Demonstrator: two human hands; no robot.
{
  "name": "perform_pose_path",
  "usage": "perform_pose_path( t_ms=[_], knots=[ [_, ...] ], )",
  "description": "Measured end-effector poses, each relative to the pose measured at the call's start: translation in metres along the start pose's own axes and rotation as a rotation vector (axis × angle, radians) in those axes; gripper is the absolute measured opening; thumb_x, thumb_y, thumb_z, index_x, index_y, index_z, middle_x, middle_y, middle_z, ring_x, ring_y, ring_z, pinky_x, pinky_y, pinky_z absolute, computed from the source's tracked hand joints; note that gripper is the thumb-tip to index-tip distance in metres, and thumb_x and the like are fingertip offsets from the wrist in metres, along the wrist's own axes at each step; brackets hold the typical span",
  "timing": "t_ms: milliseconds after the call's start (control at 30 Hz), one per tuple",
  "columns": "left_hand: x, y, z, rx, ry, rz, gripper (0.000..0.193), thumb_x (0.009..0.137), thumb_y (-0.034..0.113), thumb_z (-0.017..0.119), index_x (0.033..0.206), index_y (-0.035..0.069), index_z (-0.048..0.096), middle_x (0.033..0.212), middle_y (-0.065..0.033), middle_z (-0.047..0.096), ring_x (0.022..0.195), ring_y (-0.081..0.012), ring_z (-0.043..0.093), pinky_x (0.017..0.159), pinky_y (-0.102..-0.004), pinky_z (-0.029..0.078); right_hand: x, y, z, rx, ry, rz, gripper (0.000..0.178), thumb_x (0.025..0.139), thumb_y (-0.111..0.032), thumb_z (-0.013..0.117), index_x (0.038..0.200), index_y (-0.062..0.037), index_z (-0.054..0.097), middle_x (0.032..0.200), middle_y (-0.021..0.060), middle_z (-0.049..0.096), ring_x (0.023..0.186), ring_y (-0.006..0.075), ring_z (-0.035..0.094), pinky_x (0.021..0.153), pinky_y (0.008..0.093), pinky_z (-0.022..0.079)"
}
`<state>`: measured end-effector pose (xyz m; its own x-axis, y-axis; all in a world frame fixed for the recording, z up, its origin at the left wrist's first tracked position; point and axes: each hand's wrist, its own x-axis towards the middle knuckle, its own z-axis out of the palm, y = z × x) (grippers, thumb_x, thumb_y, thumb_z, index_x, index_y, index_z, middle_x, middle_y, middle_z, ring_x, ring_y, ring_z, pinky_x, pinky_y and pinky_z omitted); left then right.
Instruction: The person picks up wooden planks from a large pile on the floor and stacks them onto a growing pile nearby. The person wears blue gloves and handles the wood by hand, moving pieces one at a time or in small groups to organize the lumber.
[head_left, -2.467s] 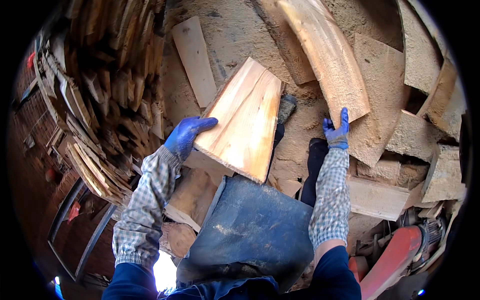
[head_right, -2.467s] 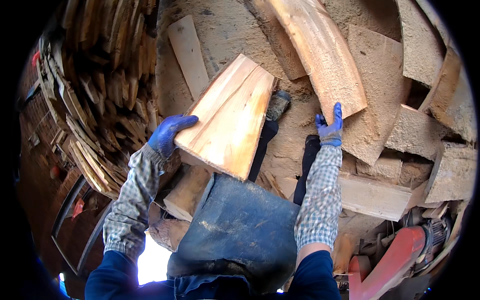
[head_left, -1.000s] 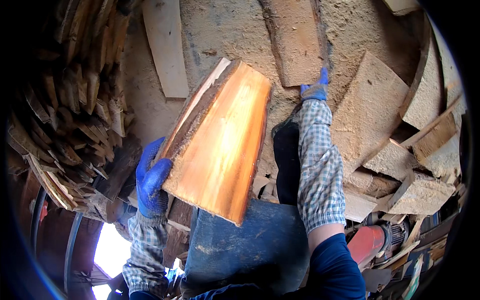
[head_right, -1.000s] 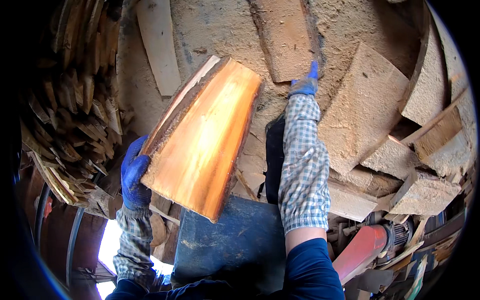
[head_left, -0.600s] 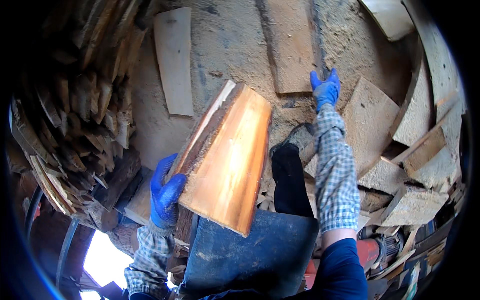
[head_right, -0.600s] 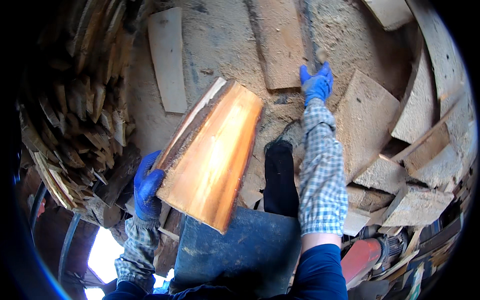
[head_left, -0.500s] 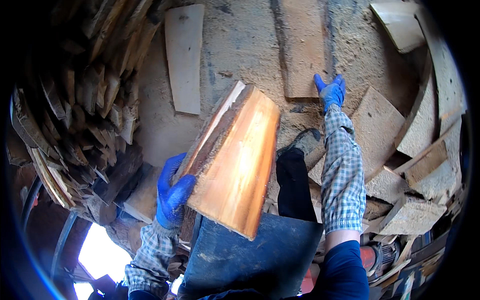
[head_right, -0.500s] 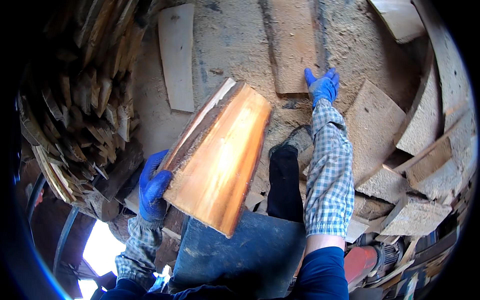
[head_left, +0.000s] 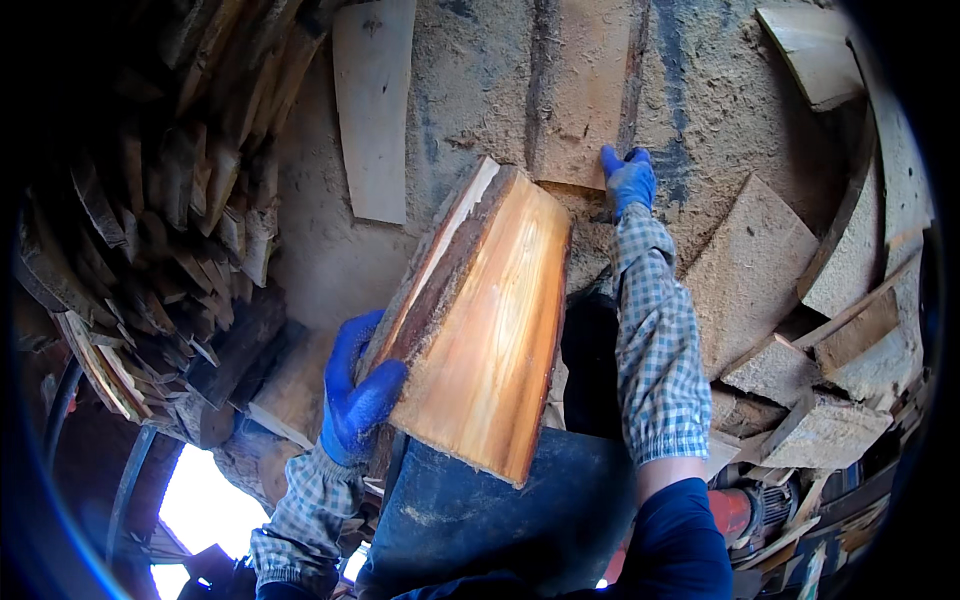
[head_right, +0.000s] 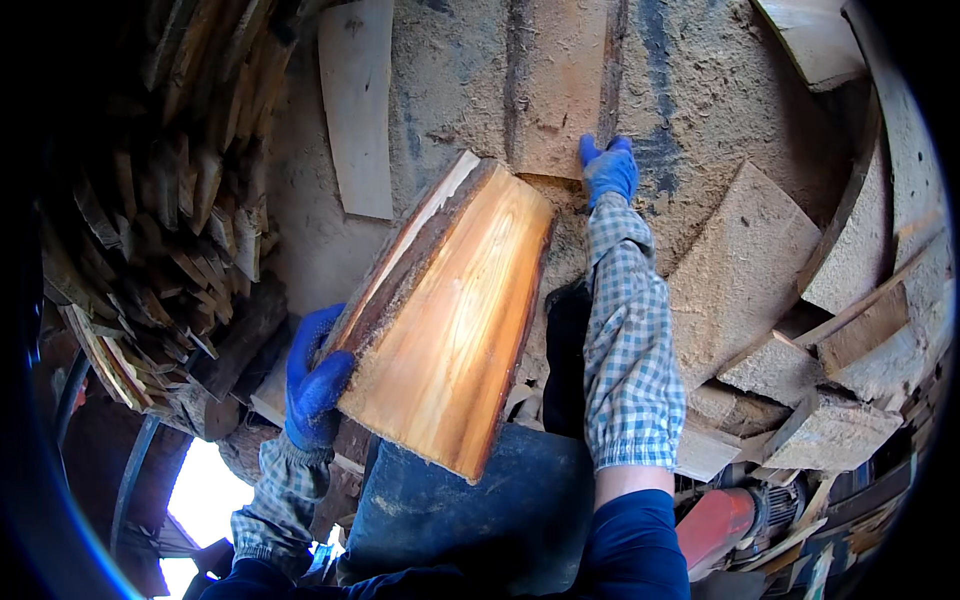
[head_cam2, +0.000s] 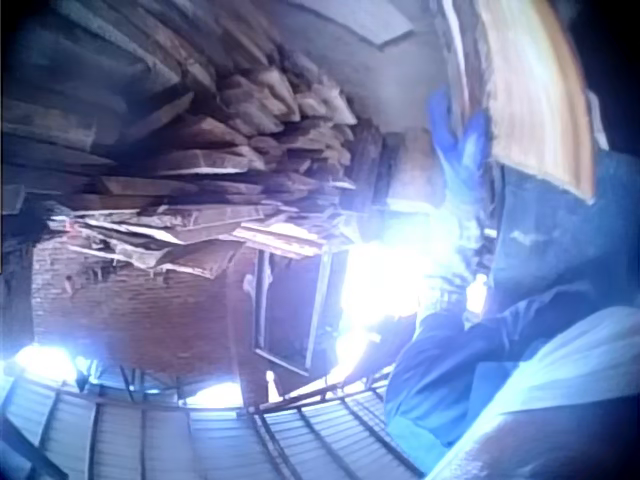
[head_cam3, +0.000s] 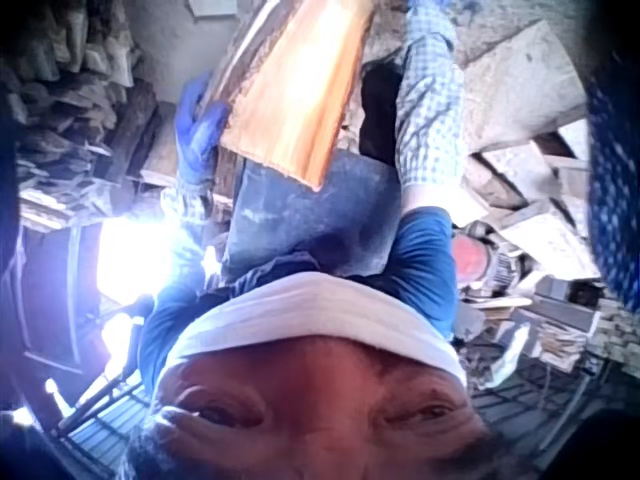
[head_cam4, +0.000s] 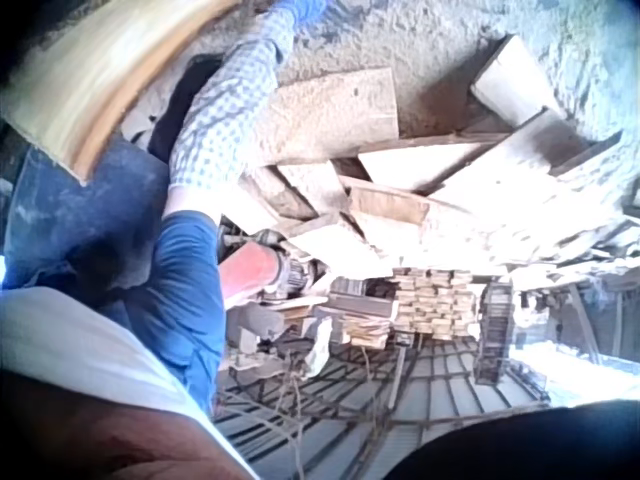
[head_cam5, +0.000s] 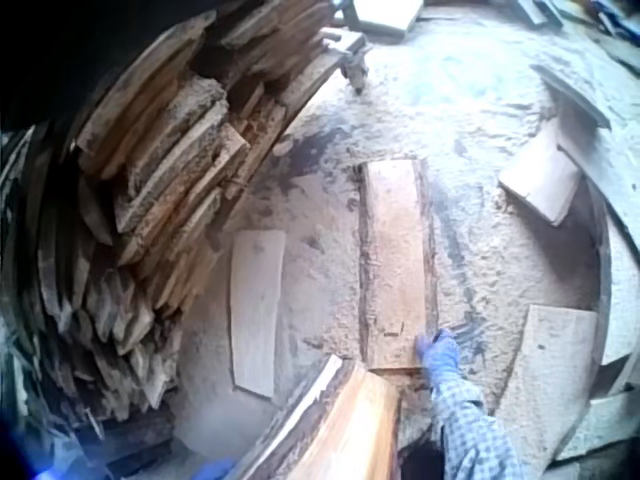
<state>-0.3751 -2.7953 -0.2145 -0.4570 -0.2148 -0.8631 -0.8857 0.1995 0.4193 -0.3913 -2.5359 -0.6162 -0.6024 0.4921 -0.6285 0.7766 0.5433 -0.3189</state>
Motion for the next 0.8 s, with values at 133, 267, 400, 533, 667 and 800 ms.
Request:
perform_pose_path(
  t_ms=[133, 267, 400, 533, 667, 800],
  knots=[
    [-0.002, -0.004, -0.009, 0.048, -0.012, -0.027, 0.054, 0.077, 0.021, 0.062, 0.125, 0.000, 0.048, 0.114, -0.0094, 0.056, 0.103, -0.0171, 0.053, 0.091, -0.0309, 0.040, -0.014, 0.007, -0.005, -0.194, 0.008, 0.001, 0.070, 0.081, -0.054, 0.061, 0.122, 0.0022, 0.051, 0.128, 0.0235, 0.051, 0.121, 0.0393, 0.046, 0.099, 0.0441, 0.040],
    [0.001, -0.010, -0.010, 0.051, -0.013, 0.037, 0.054, 0.077, 0.020, 0.062, 0.125, 0.000, 0.048, 0.114, -0.0092, 0.055, 0.104, -0.0175, 0.053, 0.092, -0.0312, 0.040, -0.011, 0.005, 0.012, -0.010, 0.063, 0.136, 0.075, 0.077, -0.059, 0.064, 0.116, 0.0042, 0.057, 0.119, 0.0259, 0.057, 0.110, 0.0400, 0.055, 0.093, 0.0437, 0.044],
    [0.000, -0.004, -0.005, 0.013, -0.033, 0.044, 0.054, 0.078, 0.020, 0.062, 0.126, -0.001, 0.048, 0.116, -0.0098, 0.054, 0.107, -0.0182, 0.052, 0.094, -0.0320, 0.038, 0.012, 0.029, 0.018, 0.338, 0.027, 0.266, 0.067, 0.073, -0.055, 0.072, 0.098, 0.0063, 0.064, 0.090, 0.0203, 0.067, 0.085, 0.0325, 0.063, 0.078, 0.0417, 0.049],
    [0.003, -0.011, -0.011, -0.040, -0.067, 0.044, 0.054, 0.079, 0.019, 0.062, 0.127, -0.001, 0.047, 0.119, -0.0111, 0.053, 0.111, -0.0188, 0.050, 0.096, -0.0326, 0.036, 0.008, 0.037, 0.020, 0.629, 0.010, 0.233, 0.043, 0.077, -0.036, 0.072, 0.086, 0.0059, 0.064, 0.073, 0.0110, 0.063, 0.067, 0.0226, 0.058, 0.065, 0.0364, 0.047],
    [0.002, -0.024, -0.023, 0.116, -0.030, 0.082, 0.056, 0.080, 0.018, 0.064, 0.129, 0.000, 0.046, 0.124, -0.0103, 0.052, 0.114, -0.0195, 0.050, 0.098, -0.0328, 0.037, 0.010, 0.051, 0.010, 0.461, -0.162, 0.203, 0.039, 0.082, -0.036, 0.067, 0.083, 0.0028, 0.064, 0.070, 0.0093, 0.062, 0.062, 0.0222, 0.056, 0.062, 0.0365, 0.047],
    [-0.011, -0.031, -0.027, -0.030, -0.050, -0.028, 0.057, 0.080, 0.019, 0.065, 0.130, 0.001, 0.046, 0.125, -0.0098, 0.050, 0.116, -0.0199, 0.049, 0.098, -0.0331, 0.037, -0.051, 0.037, 0.031, 1.103, -0.261, 0.814, 0.058, 0.084, -0.047, 0.065, 0.125, -0.0081, 0.053, 0.112, 0.0210, 0.057, 0.082, 0.0304, 0.062, 0.073, 0.0456, 0.052]
  ],
)
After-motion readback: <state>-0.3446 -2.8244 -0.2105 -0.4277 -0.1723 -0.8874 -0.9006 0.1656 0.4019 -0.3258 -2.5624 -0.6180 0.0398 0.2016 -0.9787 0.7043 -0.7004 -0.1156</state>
